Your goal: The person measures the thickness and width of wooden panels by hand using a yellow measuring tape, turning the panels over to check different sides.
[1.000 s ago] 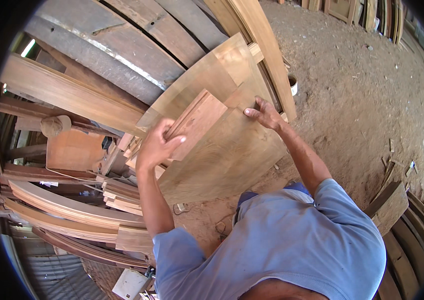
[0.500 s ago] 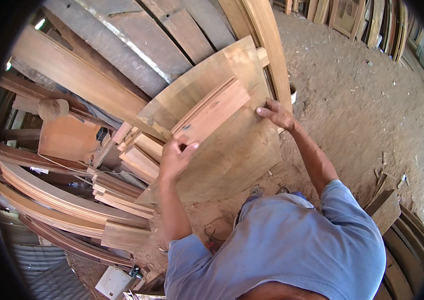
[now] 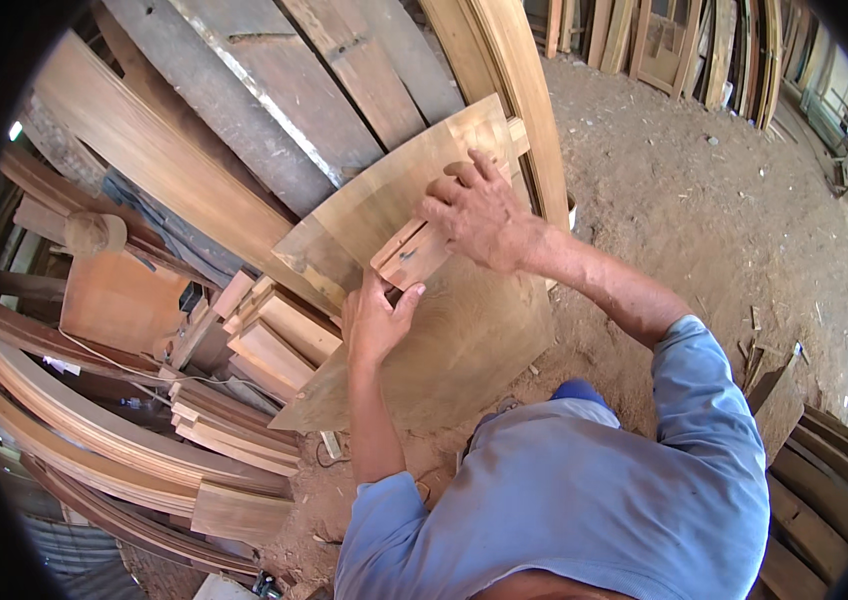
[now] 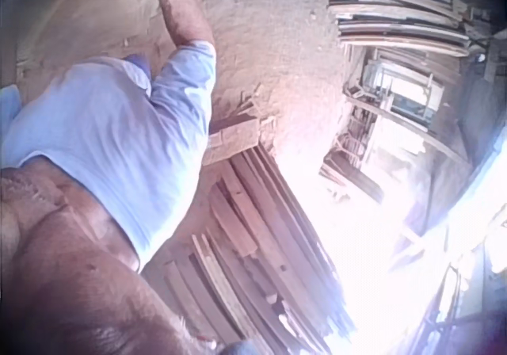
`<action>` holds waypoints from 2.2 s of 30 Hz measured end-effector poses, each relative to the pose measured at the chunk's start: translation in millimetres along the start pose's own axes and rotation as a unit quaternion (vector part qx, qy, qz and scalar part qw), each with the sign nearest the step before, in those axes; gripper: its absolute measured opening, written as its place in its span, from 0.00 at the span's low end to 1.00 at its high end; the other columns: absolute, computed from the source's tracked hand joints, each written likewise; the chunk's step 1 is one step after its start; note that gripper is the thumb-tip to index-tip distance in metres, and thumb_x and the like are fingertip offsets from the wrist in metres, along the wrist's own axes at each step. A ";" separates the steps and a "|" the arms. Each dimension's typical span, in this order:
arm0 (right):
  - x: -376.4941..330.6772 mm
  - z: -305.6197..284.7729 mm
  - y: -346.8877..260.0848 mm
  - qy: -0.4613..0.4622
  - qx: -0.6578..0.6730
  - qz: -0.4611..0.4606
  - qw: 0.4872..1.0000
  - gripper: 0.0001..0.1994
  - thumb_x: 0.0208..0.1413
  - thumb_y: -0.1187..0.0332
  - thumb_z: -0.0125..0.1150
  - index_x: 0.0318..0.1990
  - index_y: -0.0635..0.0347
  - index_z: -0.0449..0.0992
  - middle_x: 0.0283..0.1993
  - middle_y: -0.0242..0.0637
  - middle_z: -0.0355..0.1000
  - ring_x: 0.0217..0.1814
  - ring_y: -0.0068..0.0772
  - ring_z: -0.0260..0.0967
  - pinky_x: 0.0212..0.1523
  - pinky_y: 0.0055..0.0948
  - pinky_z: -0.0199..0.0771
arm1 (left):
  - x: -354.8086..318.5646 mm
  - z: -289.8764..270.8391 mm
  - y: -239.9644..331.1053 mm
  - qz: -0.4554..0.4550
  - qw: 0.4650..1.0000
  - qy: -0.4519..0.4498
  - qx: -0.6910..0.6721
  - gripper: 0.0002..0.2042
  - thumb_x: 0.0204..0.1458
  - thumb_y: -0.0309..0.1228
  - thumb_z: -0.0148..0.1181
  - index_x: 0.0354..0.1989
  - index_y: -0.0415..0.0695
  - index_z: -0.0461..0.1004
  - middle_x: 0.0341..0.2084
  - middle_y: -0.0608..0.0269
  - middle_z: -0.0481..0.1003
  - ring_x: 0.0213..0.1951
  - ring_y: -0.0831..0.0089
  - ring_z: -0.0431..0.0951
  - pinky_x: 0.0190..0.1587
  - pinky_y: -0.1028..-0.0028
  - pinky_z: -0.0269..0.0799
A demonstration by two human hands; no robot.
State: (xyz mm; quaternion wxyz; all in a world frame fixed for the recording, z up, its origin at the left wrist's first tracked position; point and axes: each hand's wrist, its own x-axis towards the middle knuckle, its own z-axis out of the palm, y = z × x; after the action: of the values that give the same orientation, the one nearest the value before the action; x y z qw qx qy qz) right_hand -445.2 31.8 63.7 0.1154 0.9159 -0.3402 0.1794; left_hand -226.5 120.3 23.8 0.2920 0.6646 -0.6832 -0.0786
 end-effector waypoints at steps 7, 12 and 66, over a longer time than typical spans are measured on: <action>0.1 -20.6 25.9 -0.033 0.096 0.031 0.994 0.27 0.44 0.59 0.75 0.53 0.52 0.72 0.46 0.37 0.73 0.58 0.43 0.67 0.67 0.48 0.58 | -15.0 -5.0 9.6 -0.029 0.995 -0.030 0.089 0.23 0.50 0.44 0.68 0.48 0.41 0.74 0.35 0.46 0.81 0.40 0.46 0.81 0.43 0.55 0.75; -9.2 -28.0 83.5 -0.014 0.283 0.070 0.957 0.27 0.46 0.59 0.74 0.53 0.57 0.72 0.48 0.39 0.75 0.54 0.42 0.70 0.60 0.43 0.70 | -15.5 2.7 18.6 -0.029 0.995 -0.042 0.091 0.14 0.53 0.42 0.66 0.39 0.45 0.79 0.33 0.51 0.81 0.38 0.50 0.81 0.40 0.57 0.74; -83.4 124.7 46.8 -0.257 0.701 0.086 0.660 0.25 0.47 0.76 0.74 0.54 0.64 0.74 0.45 0.33 0.77 0.51 0.24 0.72 0.54 0.29 0.72 | -104.3 -57.2 -10.0 0.020 0.993 0.114 0.026 0.12 0.48 0.36 0.72 0.28 0.43 0.76 0.18 0.63 0.72 0.20 0.66 0.70 0.23 0.68 0.61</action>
State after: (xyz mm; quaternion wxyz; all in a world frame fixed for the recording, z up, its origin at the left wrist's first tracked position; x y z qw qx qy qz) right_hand -503.9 4.0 -79.4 -0.6688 0.7019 -0.2072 0.1309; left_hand -194.7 234.8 34.9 0.3523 0.6628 -0.6603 0.0213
